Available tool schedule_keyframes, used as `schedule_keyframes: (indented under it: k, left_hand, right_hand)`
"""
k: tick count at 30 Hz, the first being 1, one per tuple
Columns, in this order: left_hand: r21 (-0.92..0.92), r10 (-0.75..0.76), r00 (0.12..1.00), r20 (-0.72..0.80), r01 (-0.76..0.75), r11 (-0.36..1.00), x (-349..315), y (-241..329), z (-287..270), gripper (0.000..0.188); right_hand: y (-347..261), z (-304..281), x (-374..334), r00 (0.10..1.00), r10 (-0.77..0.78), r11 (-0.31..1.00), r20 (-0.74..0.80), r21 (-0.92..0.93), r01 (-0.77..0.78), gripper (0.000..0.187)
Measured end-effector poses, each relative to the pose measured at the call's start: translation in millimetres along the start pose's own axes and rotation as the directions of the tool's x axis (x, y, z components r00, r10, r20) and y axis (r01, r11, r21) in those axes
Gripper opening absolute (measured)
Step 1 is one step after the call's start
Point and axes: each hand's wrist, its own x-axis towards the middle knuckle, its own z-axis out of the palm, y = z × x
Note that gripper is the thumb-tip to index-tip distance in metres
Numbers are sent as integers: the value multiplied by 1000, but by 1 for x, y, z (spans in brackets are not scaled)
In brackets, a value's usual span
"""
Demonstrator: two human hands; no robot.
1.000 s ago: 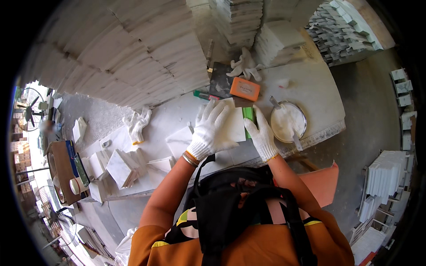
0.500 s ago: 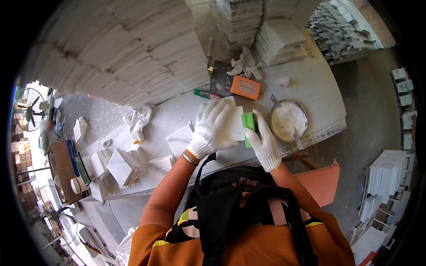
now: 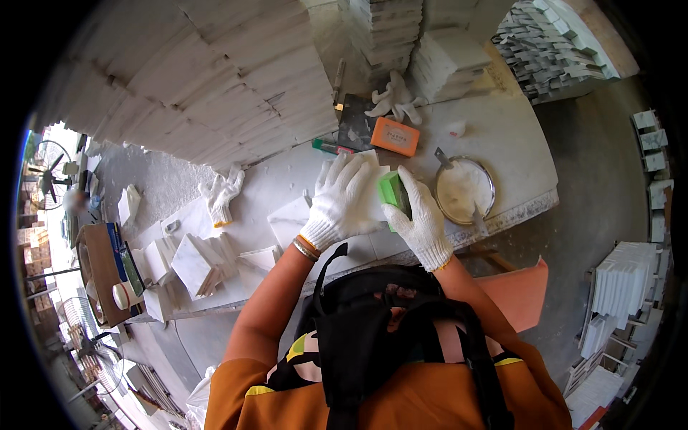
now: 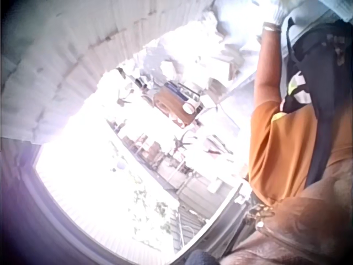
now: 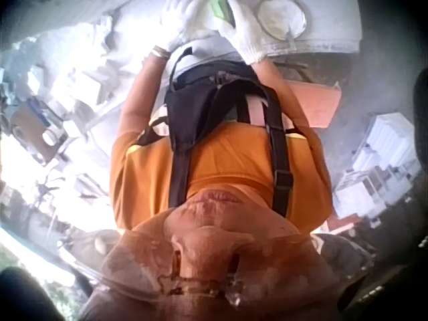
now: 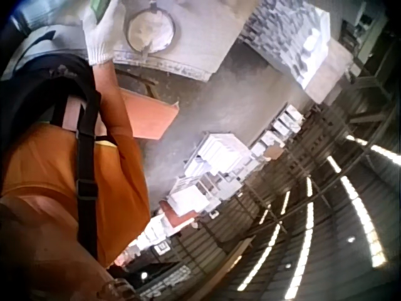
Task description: The person applies a white paste to the edges of small white square tiles using a metal spatula, then uses a green sponge to wipe the edges. The person repeats this process for multiple tiles, stacking them on the table.
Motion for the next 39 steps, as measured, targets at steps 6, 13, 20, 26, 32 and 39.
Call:
schedule_keyframes:
  k: [6, 13, 20, 26, 32, 39]
  left_hand:
    - [-10, 31, 1000, 5, -31, 999, -2, -5, 1, 117]
    - [7, 9, 999, 38, -9, 1000, -2, -5, 0, 116]
    - [-17, 15, 1000, 26, -15, 1000, 7, 3, -6, 109]
    - [-2, 19, 1000, 9, -19, 1000, 6, 5, -8, 103]
    - [-71, -77, 996, 35, 79, 994, 3, 21, -14, 100]
    - [-163, -23, 999, -24, 18, 986, 5, 41, -27, 102]
  right_hand:
    - [38, 16, 49, 984, 180, 984, -2, -16, -180, 70]
    - [9, -62, 61, 977, 201, 966, -77, 183, -184, 61]
    - [156, -171, 34, 850, 428, 878, -306, -82, -472, 64]
    - [194, -176, 15, 892, 402, 698, -206, -562, -444, 62]
    - [80, -163, 45, 905, 295, 933, -306, -113, -342, 49]
    - [-10, -57, 56, 886, 303, 776, 351, 449, -443, 49]
